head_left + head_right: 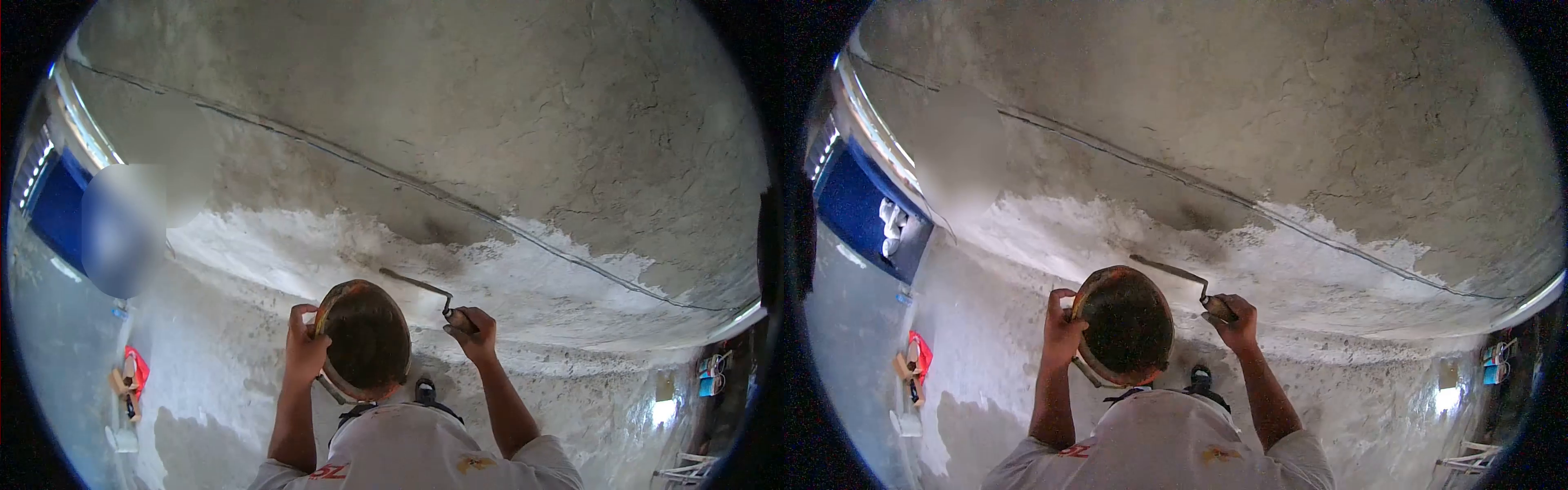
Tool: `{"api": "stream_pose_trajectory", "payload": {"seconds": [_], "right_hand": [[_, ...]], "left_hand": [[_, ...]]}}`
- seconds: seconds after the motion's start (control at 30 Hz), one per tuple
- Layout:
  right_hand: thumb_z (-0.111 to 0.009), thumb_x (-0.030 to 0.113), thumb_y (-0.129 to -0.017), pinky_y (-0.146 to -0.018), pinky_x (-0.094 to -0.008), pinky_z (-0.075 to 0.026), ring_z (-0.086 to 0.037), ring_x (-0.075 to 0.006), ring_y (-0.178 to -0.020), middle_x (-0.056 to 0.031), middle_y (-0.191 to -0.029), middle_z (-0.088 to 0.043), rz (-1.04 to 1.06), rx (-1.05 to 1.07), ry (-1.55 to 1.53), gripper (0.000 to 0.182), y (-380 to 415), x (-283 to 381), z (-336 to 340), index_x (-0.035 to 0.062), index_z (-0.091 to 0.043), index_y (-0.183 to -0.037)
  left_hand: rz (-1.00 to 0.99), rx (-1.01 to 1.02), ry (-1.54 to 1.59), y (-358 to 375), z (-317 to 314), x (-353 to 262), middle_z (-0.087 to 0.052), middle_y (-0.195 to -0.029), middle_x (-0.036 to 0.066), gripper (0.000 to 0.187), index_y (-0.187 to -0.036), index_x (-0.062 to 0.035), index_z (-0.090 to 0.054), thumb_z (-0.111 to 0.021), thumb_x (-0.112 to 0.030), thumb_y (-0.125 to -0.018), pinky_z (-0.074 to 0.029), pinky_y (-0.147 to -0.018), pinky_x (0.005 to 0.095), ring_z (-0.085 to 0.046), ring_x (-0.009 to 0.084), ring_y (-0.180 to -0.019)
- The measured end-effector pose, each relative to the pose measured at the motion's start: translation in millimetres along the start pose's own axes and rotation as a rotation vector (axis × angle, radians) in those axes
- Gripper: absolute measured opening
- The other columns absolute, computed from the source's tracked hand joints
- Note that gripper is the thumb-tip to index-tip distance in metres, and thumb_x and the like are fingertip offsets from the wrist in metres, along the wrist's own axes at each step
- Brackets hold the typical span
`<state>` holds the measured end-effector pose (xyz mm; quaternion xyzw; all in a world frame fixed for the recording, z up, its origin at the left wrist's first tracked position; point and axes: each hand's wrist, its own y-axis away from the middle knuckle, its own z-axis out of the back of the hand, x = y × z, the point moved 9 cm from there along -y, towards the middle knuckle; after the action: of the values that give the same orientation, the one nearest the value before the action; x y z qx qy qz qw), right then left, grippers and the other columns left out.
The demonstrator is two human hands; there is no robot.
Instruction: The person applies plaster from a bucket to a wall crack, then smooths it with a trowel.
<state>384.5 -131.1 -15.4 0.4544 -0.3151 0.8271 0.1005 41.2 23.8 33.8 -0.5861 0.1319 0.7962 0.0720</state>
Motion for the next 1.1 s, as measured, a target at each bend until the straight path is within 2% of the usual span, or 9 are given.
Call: {"api": "stream_pose_trajectory", "payload": {"seconds": [0.1, 0.23, 0.47, 0.53, 0.73, 0.83, 0.97, 1.03, 1.1], "right_hand": [[-0.091, 0.011, -0.073, -0.079, -0.0339, -0.055, -0.068, -0.0198, -0.087, -0.0109, -0.096, -0.072, -0.207, 0.027, -0.123, 0.040, -10.1, -31.5, -12.0, -0.0014, -0.072, -0.106], [-0.090, 0.008, -0.075, -0.081, -0.0306, -0.054, -0.064, -0.0134, -0.090, -0.0059, -0.097, -0.070, -0.290, 0.007, -0.224, 0.042, -26.4, -56.6, -26.3, -0.0029, -0.072, -0.111], [-0.086, 0.005, -0.079, -0.084, -0.0303, -0.053, -0.064, -0.0126, -0.091, -0.0048, -0.102, -0.071, -0.349, -0.061, -0.535, 0.038, -41.8, -73.0, -41.5, -0.0060, -0.072, -0.113], [-0.083, 0.004, -0.079, -0.074, -0.0279, -0.048, -0.056, -0.0078, -0.081, 0.0023, -0.088, -0.065, -0.303, -0.041, -0.495, 0.028, -46.8, -64.3, -40.7, -0.0041, -0.073, -0.105], [-0.078, 0.002, -0.081, -0.069, -0.0252, -0.043, -0.052, -0.0054, -0.076, 0.0059, -0.082, -0.059, -0.370, -0.045, -0.543, 0.017, -50.1, -64.5, -49.3, -0.0014, -0.073, -0.097], [-0.083, 0.005, -0.082, -0.083, -0.0306, -0.052, -0.061, -0.0102, -0.088, -0.0011, -0.095, -0.069, -0.354, 0.014, -0.586, 0.036, -49.7, -83.0, -58.7, -0.0057, -0.072, -0.115], [-0.084, 0.006, -0.081, -0.081, -0.0303, -0.052, -0.061, -0.0101, -0.087, -0.0013, -0.094, -0.069, -0.382, 0.013, -0.572, 0.039, -53.9, -76.0, -60.9, -0.0057, -0.072, -0.116], [-0.077, 0.004, -0.083, -0.053, -0.0242, -0.031, -0.041, -0.0031, -0.058, 0.0071, -0.068, -0.054, -0.369, -0.073, -0.608, 0.012, -59.5, -51.7, -53.1, 0.0049, -0.067, -0.078], [-0.078, 0.004, -0.083, -0.051, -0.0248, -0.028, -0.039, -0.0031, -0.056, 0.0067, -0.066, -0.053, -0.360, -0.078, -0.620, 0.012, -61.5, -50.1, -52.7, 0.0052, -0.066, -0.077]], "left_hand": [[-0.056, 0.025, 0.041, -4.8, -2.1, 26.2, -0.064, -0.085, 0.009, 0.061, -0.127, -0.0090, -0.042, -0.055, 0.013, -0.072, -0.048, -0.066, 0.0320, -0.061, 0.0161, -0.075], [-0.035, 0.035, 0.109, -1.7, -4.9, 20.7, -0.066, -0.088, 0.010, 0.061, -0.127, -0.0089, -0.043, -0.055, 0.013, -0.071, -0.049, -0.068, 0.0311, -0.062, 0.0162, -0.076], [-0.107, -0.014, 0.060, 7.3, 9.7, 17.1, -0.069, -0.088, 0.012, 0.060, -0.126, -0.0082, -0.044, -0.055, 0.013, -0.071, -0.050, -0.068, 0.0325, -0.066, 0.0192, -0.076], [-0.034, -0.056, -0.061, 9.8, 17.0, 21.8, -0.069, -0.085, 0.012, 0.060, -0.125, -0.0075, -0.044, -0.056, 0.013, -0.071, -0.051, -0.067, 0.0331, -0.066, 0.0202, -0.074], [0.004, -0.090, -0.046, 13.5, 28.6, 24.2, -0.069, -0.087, 0.013, 0.057, -0.123, -0.0061, -0.044, -0.055, 0.014, -0.071, -0.052, -0.068, 0.0335, -0.068, 0.0203, -0.076], [0.021, -0.093, -0.001, 11.4, 30.1, 29.4, -0.068, -0.089, 0.013, 0.056, -0.122, -0.0057, -0.044, -0.055, 0.015, -0.071, -0.053, -0.071, 0.0337, -0.068, 0.0204, -0.079], [-0.020, -0.115, -0.014, 9.1, 33.6, 35.7, -0.068, -0.093, 0.014, 0.053, -0.121, -0.0053, -0.045, -0.055, 0.014, -0.072, -0.054, -0.074, 0.0346, -0.069, 0.0228, -0.082], [-0.020, -0.116, -0.031, 10.0, 33.1, 37.6, -0.068, -0.093, 0.014, 0.054, -0.121, -0.0055, -0.045, -0.055, 0.014, -0.072, -0.054, -0.074, 0.0350, -0.069, 0.0235, -0.083], [-0.020, -0.115, -0.050, 11.4, 32.6, 33.2, -0.068, -0.092, 0.014, 0.054, -0.121, -0.0056, -0.045, -0.056, 0.014, -0.071, -0.054, -0.075, 0.0354, -0.069, 0.0242, -0.084]]}}
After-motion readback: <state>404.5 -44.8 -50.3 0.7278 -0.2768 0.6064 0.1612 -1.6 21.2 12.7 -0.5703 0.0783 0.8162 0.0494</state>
